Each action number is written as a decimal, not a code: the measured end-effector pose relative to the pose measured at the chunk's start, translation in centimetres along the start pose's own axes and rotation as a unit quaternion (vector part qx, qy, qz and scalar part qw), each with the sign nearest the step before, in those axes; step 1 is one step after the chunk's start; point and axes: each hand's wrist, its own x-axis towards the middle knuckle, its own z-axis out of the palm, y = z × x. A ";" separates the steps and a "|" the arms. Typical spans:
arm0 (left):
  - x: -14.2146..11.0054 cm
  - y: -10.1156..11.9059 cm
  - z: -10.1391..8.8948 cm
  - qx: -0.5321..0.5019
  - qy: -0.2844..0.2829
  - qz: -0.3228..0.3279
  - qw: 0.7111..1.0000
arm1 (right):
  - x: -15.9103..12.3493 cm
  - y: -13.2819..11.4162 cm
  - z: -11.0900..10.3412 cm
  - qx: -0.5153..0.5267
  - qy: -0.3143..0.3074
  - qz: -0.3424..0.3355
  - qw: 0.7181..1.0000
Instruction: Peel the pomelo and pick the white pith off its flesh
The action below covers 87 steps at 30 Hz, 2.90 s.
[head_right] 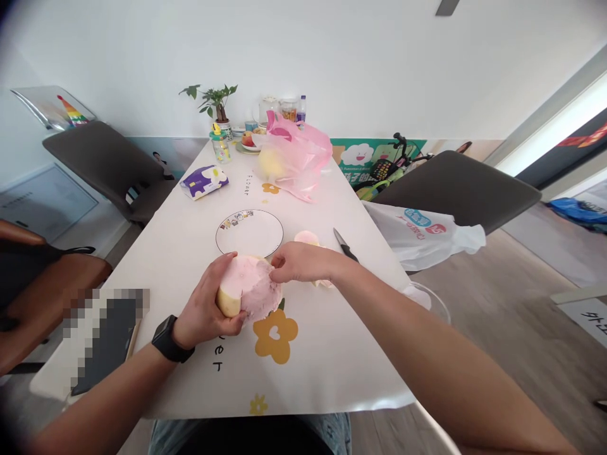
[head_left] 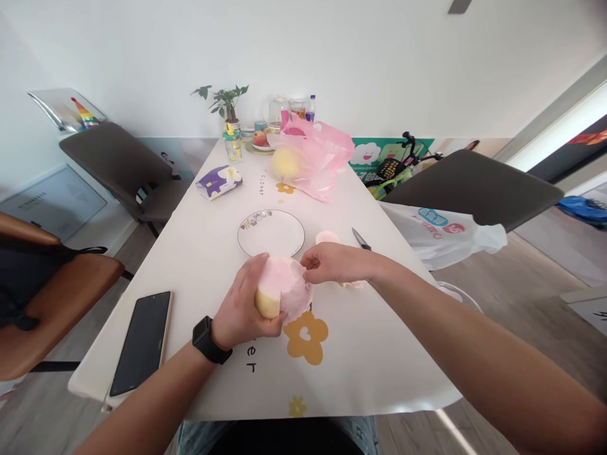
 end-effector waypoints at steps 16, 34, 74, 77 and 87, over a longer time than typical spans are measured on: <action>0.9 0.3 0.9 0.031 0.039 0.014 0.999 | 0.6 1.9 3.3 0.053 0.149 0.016 0.987; -0.5 0.3 0.9 0.041 0.080 0.054 0.995 | -0.2 3.2 6.2 0.205 0.193 -0.014 0.959; 0.8 3.7 -1.0 0.059 -0.044 -0.174 0.982 | 1.3 0.7 9.1 0.104 0.475 0.009 0.874; -0.1 3.7 -0.4 0.054 -0.009 -0.191 0.980 | 2.1 0.5 9.7 0.194 0.487 0.052 0.850; -2.7 3.6 0.5 0.062 0.090 -0.228 0.967 | 4.7 0.7 10.9 0.587 0.453 0.028 0.671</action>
